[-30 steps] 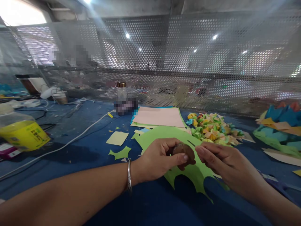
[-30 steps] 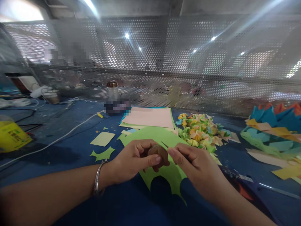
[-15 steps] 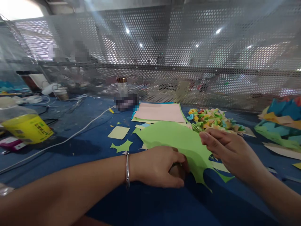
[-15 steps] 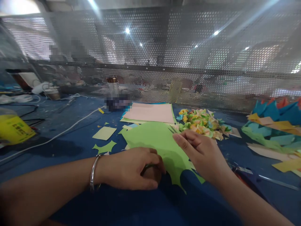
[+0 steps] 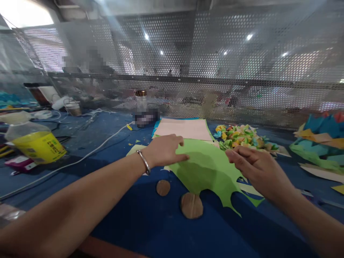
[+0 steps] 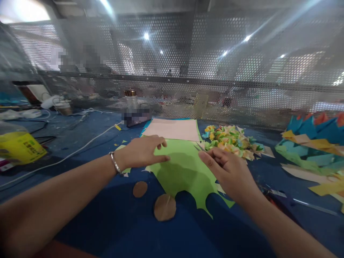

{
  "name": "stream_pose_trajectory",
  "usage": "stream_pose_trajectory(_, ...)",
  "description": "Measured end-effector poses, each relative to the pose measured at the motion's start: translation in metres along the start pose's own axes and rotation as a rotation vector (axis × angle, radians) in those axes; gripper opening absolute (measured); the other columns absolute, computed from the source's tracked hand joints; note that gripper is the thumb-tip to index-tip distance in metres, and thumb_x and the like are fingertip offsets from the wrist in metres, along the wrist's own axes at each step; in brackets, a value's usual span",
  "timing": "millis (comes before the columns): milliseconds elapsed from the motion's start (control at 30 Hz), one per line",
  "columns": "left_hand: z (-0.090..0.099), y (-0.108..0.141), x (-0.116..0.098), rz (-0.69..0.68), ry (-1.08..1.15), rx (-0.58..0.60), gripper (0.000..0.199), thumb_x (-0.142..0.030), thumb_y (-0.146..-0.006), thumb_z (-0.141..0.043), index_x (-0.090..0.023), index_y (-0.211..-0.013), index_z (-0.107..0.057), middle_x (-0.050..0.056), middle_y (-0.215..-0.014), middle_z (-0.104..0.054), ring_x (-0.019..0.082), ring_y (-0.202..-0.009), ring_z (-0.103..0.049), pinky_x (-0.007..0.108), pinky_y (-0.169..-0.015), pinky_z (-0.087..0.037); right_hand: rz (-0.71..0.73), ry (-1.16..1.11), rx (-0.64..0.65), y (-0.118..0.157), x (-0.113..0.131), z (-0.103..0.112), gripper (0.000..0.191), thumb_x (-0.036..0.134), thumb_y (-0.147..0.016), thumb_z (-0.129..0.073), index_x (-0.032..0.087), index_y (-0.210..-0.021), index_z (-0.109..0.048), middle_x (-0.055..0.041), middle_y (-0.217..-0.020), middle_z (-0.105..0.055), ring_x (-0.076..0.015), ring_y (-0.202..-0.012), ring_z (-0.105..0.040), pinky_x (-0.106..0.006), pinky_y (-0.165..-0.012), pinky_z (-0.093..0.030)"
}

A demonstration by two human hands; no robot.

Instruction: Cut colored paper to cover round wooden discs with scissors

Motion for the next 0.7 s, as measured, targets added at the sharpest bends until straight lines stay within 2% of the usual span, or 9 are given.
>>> stream_pose_trajectory(67,-0.005,-0.012,0.025,0.094,-0.047,0.011,0.066,-0.065,-0.081,-0.061,-0.012,-0.119,-0.063,0.019,-0.118,-0.065,0.032,-0.104,-0.06,0.036,-0.083,-0.044,-0.011,-0.006,-0.026,0.001,-0.001,-0.001,0.056,0.073,-0.091,-0.045,0.023,-0.068,-0.054,0.0049,-0.053,-0.033,-0.0126,-0.047,-0.033,-0.028,-0.047,-0.025)
stream_pose_trajectory(133,-0.013,-0.019,0.041,0.152,-0.043,0.084,0.065,-0.066,-0.075,-0.065,-0.014,-0.114,-0.065,0.02,-0.117,-0.066,0.032,-0.103,-0.061,0.034,-0.081,-0.044,-0.016,0.01,-0.041,0.001,-0.003,-0.002,0.056,0.073,-0.091,-0.045,0.023,-0.07,-0.056,0.0042,-0.055,-0.036,-0.0126,-0.048,-0.034,-0.028,-0.048,-0.025)
stream_pose_trajectory(267,-0.023,-0.021,0.044,0.115,0.061,0.118,0.054,-0.054,-0.076,-0.067,-0.012,-0.11,-0.065,0.019,-0.111,-0.068,0.028,-0.095,-0.063,0.032,-0.078,-0.044,-0.007,0.059,-0.016,-0.002,-0.008,0.002,0.056,0.073,-0.091,-0.045,0.023,-0.07,-0.058,0.0024,-0.053,-0.042,-0.0141,-0.048,-0.04,-0.028,-0.048,-0.029)
stream_pose_trajectory(367,-0.023,-0.021,0.045,0.131,0.043,0.088,0.069,-0.059,-0.074,-0.067,-0.008,-0.12,-0.059,0.021,-0.114,-0.066,0.032,-0.101,-0.06,0.035,-0.08,-0.044,0.004,0.076,0.024,-0.005,-0.01,0.005,0.057,0.075,-0.09,-0.045,0.023,-0.068,-0.056,0.0023,-0.051,-0.041,-0.0149,-0.047,-0.043,-0.028,-0.046,-0.031)
stream_pose_trajectory(433,-0.022,-0.022,0.048,0.146,-0.006,0.047,0.076,-0.067,-0.071,-0.067,-0.008,-0.119,-0.06,0.023,-0.116,-0.063,0.034,-0.106,-0.058,0.036,-0.082,-0.044,-0.002,0.086,0.01,-0.006,-0.008,0.007,0.057,0.074,-0.09,-0.044,0.023,-0.066,-0.054,0.0032,-0.05,-0.038,-0.0135,-0.045,-0.039,-0.028,-0.045,-0.028)
stream_pose_trajectory(533,-0.026,-0.026,0.053,0.115,-0.024,0.087,0.055,-0.065,-0.073,-0.065,-0.014,-0.093,-0.065,0.017,-0.098,-0.066,0.031,-0.098,-0.058,0.035,-0.08,-0.042,-0.011,0.073,-0.011,-0.005,-0.007,0.006,0.057,0.074,-0.09,-0.045,0.023,-0.066,-0.055,0.0043,-0.049,-0.034,-0.0119,-0.043,-0.032,-0.028,-0.043,-0.024)
stream_pose_trajectory(600,-0.029,-0.029,0.053,0.083,0.034,0.125,0.041,-0.057,-0.075,-0.066,-0.017,-0.08,-0.06,0.011,-0.085,-0.063,0.025,-0.086,-0.057,0.033,-0.075,-0.041,-0.021,0.056,-0.022,-0.005,-0.009,0.006,0.056,0.074,-0.09,-0.046,0.023,-0.07,-0.059,0.0043,-0.048,-0.035,-0.0121,-0.043,-0.032,-0.028,-0.043,-0.023)
stream_pose_trajectory(633,-0.03,-0.029,0.052,0.069,0.081,0.119,0.037,-0.053,-0.074,-0.067,-0.018,-0.079,-0.057,0.009,-0.083,-0.062,0.023,-0.082,-0.056,0.032,-0.072,-0.041,-0.029,0.05,-0.037,-0.005,-0.011,0.006,0.056,0.073,-0.09,-0.047,0.022,-0.071,-0.06,0.0042,-0.047,-0.036,-0.0124,-0.043,-0.032,-0.028,-0.042,-0.023)
stream_pose_trajectory(700,-0.028,-0.029,0.049,0.031,0.203,0.03,0.034,-0.044,-0.072,-0.07,-0.019,-0.085,-0.052,0.006,-0.087,-0.061,0.021,-0.079,-0.055,0.031,-0.071,-0.041,-0.06,0.047,-0.077,-0.007,-0.017,0.007,0.056,0.074,-0.089,-0.048,0.022,-0.073,-0.062,0.0043,-0.046,-0.037,-0.013,-0.042,-0.034,-0.028,-0.042,-0.024)
Point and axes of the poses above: each hand's wrist, its own y-axis away from the middle knuckle, its own z-axis out of the back of the hand, x = y × z, the point moved 4 cm from there along -y, towards the middle knuckle
